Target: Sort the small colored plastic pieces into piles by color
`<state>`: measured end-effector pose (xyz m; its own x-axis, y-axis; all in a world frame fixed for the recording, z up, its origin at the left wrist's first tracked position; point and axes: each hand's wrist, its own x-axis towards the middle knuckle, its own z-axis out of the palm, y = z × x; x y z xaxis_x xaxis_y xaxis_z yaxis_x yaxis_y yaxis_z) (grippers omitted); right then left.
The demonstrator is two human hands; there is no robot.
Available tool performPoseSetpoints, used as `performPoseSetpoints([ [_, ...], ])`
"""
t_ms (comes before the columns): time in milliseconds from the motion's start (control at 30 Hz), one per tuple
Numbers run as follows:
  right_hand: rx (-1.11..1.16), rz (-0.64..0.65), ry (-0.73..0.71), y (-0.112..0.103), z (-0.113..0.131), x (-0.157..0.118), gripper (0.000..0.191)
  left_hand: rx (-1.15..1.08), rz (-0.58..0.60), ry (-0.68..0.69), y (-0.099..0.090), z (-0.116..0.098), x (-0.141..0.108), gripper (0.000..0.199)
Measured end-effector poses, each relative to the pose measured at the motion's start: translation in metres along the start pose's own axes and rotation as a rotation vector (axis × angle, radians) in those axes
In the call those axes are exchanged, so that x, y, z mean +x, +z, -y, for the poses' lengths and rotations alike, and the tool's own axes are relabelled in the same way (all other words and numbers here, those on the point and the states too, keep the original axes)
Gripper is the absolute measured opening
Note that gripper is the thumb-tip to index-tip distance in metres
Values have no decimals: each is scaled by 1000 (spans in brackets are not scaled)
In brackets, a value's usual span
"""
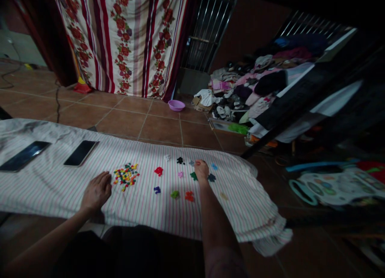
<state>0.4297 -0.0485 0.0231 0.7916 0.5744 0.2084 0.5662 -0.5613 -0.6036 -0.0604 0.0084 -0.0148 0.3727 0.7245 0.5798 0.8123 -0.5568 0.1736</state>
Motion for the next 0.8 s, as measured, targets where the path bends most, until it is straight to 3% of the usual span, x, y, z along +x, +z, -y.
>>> performPoseSetpoints([
  [433,-143,116,-178,0,2,0,28,45,-53,62,-2,-1,1,28],
  [633,-252,156,-366,3,13,-4,23,46,-72,80,-3,-1,1,28],
  [800,-345,186,-356,7,13,0,26,86,-78,92,-5,-3,3,28],
])
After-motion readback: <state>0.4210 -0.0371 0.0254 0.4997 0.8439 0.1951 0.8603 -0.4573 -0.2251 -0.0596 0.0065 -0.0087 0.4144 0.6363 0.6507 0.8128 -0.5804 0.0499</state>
